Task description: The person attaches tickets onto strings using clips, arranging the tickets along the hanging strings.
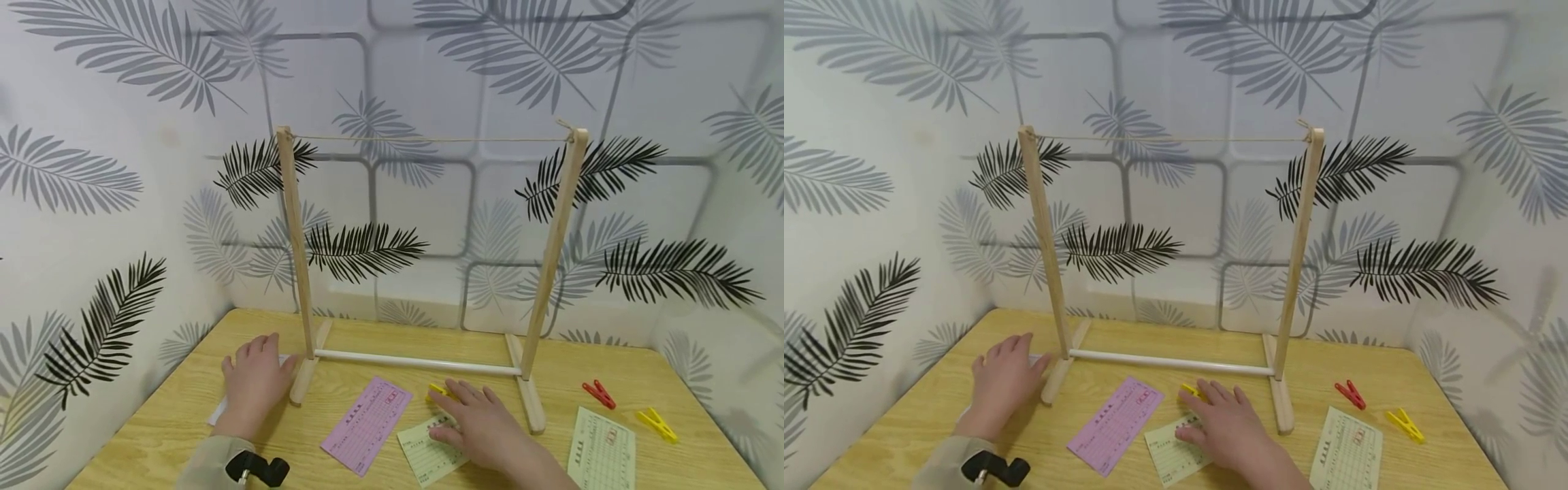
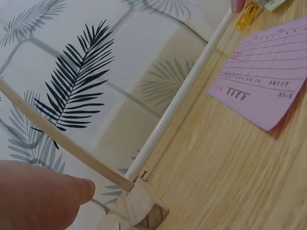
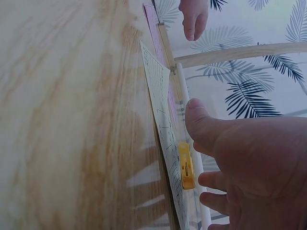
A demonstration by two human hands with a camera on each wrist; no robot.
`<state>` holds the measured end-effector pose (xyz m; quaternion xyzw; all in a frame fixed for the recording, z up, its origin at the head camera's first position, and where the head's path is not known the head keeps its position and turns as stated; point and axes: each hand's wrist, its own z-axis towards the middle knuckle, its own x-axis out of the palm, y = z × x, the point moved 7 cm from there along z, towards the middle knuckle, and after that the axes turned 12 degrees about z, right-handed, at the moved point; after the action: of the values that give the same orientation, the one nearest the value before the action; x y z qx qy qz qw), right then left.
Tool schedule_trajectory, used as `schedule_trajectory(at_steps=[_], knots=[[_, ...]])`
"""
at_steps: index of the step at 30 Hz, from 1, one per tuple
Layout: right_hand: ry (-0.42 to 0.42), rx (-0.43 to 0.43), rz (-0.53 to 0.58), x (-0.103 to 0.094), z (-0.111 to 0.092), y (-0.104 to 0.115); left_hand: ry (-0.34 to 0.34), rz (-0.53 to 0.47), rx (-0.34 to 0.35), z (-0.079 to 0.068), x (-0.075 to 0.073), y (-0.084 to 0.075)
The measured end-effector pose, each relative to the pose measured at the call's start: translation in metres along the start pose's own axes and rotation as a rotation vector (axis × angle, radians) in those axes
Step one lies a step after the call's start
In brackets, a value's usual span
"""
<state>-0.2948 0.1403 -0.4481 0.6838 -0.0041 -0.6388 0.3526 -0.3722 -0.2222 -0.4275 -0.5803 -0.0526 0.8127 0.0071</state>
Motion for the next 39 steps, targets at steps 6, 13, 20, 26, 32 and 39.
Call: schedule_trajectory(at_steps=[6, 13, 20, 26, 32, 39], knots=[[0.006, -0.011, -0.008, -0.001, -0.001, 0.001, 0.054, 0.0, -0.034, 0.002, 0.01, 0.015], [0.005, -0.015, -0.011, -0.001, -0.002, 0.001, 0.136, -0.004, -0.074, 0.001, 0.025, 0.032], [0.004, -0.024, -0.02, 0.0, -0.001, 0.0, 0.219, 0.034, -0.129, 0.001, 0.03, 0.05], [0.015, -0.014, -0.018, 0.001, -0.001, 0.0, 0.269, 0.045, -0.175, -0.003, 0.028, 0.061], [0.018, -0.008, -0.019, 0.002, 0.0, -0.003, 0.271, 0.063, -0.19, -0.006, 0.026, 0.067], [0.018, -0.007, -0.014, 0.002, 0.001, -0.006, 0.271, 0.083, -0.208, -0.006, 0.03, 0.071]])
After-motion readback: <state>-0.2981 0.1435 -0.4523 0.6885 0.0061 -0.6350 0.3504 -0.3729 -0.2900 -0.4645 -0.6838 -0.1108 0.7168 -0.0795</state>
